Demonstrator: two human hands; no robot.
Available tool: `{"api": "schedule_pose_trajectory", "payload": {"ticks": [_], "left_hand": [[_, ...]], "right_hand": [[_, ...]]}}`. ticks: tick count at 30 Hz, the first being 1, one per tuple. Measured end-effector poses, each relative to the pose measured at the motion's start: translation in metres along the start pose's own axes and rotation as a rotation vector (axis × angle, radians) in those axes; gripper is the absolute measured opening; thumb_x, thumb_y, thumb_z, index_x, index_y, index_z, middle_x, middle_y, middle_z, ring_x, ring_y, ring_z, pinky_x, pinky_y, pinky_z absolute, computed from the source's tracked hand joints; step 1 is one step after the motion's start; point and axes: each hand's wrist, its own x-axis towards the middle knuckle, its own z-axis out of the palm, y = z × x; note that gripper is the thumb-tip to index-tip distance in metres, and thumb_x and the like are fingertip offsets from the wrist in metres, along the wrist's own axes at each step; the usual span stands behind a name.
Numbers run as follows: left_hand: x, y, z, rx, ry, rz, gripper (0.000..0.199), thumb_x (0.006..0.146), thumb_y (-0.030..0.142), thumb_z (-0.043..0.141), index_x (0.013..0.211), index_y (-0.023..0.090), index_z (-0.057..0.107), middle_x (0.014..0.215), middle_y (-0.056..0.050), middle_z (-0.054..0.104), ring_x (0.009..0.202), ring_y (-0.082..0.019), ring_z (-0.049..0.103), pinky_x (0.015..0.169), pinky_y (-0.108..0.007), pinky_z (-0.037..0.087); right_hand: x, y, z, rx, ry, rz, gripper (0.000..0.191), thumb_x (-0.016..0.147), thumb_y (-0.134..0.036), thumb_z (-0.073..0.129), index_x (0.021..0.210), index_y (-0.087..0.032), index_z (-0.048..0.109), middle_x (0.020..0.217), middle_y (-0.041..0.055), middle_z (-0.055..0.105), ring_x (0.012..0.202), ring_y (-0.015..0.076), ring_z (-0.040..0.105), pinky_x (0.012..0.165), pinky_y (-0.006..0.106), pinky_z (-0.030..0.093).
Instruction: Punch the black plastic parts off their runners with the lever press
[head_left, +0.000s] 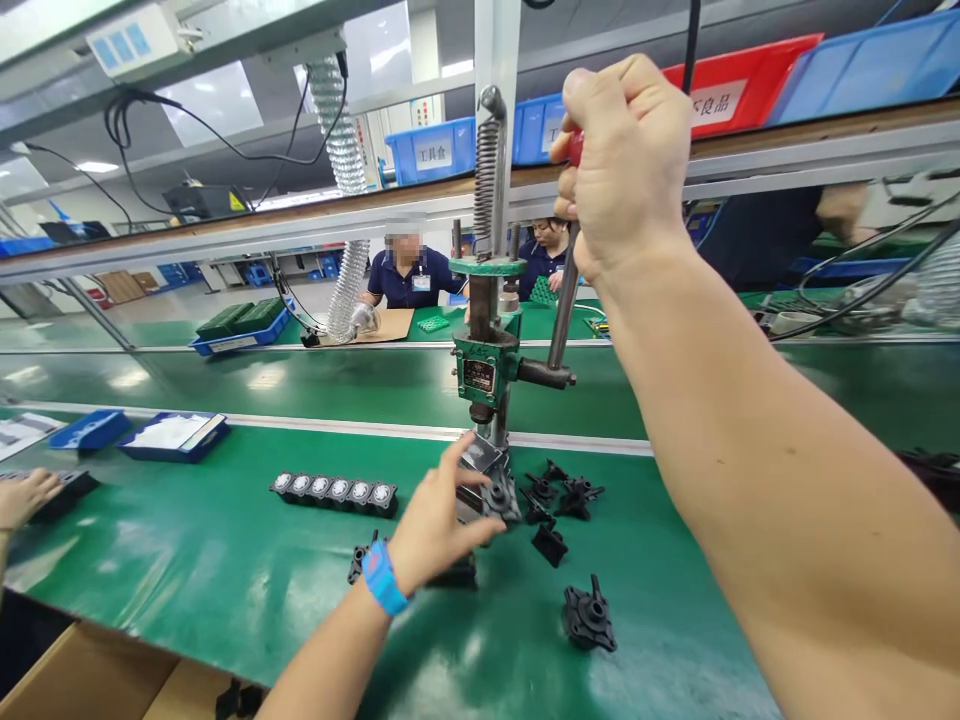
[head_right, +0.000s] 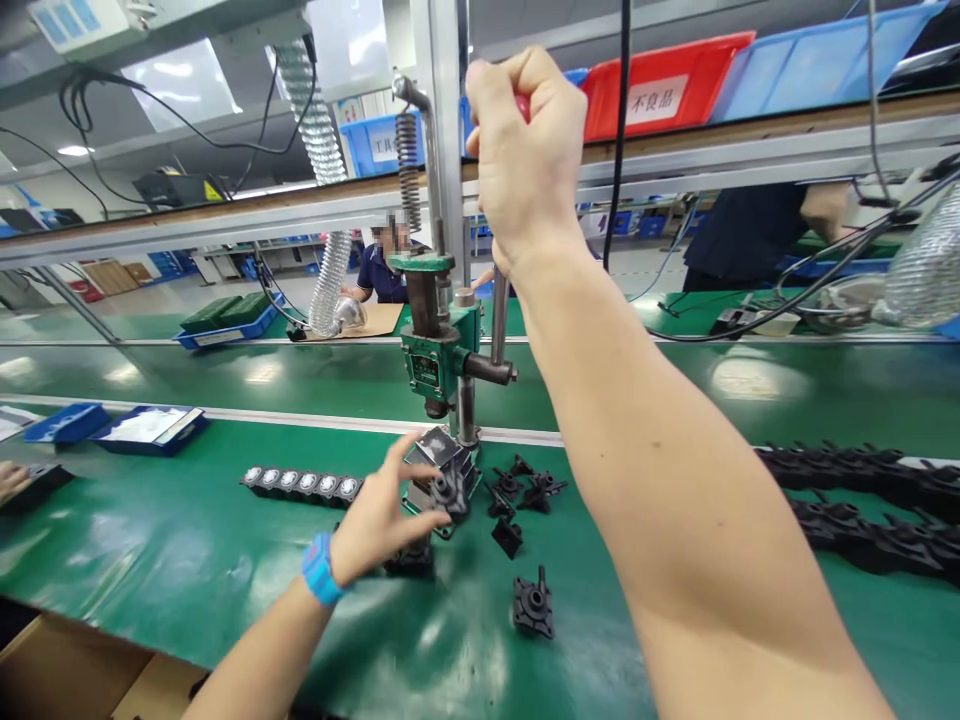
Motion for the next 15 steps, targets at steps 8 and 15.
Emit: {"api": "schedule_pose_trajectory", "payload": {"ticks": [8,15], "left_hand": [[0.066,-0.003,-0.037,0.054,0.025,-0.092,0.111,0.070,0.021,0.084,0.153,0.022,0.010,0.105,-0.007,0.075,0.104,-0.026,0.071,0.096,-0.040,0.051],[0.069,-0.009,-0.039,0.065,-0.006,-0.076,0.127,0.061,0.031,0.090,0.155,0.022,0.005,0.127,-0.015,0.066,0.120,-0.032,0.062,0.101,-0.044,0.047]], "right_hand": [[0.013,0.012,-0.003,0.001,-0.002,-0.002,0.031,0.092,-0.024,0.057,0.068,-0.022,0.038,0.066,-0.0012,0.046,0.060,0.0072,0.042,0.053,0.022,0.037],[-0.055,-0.029,0.003,-0.112,-0.082,-0.307,0.026,0.093,-0.025,0.053,0.069,-0.022,0.044,0.064,-0.0023,0.046,0.054,0.0073,0.041,0.051,0.026,0.038]]}}
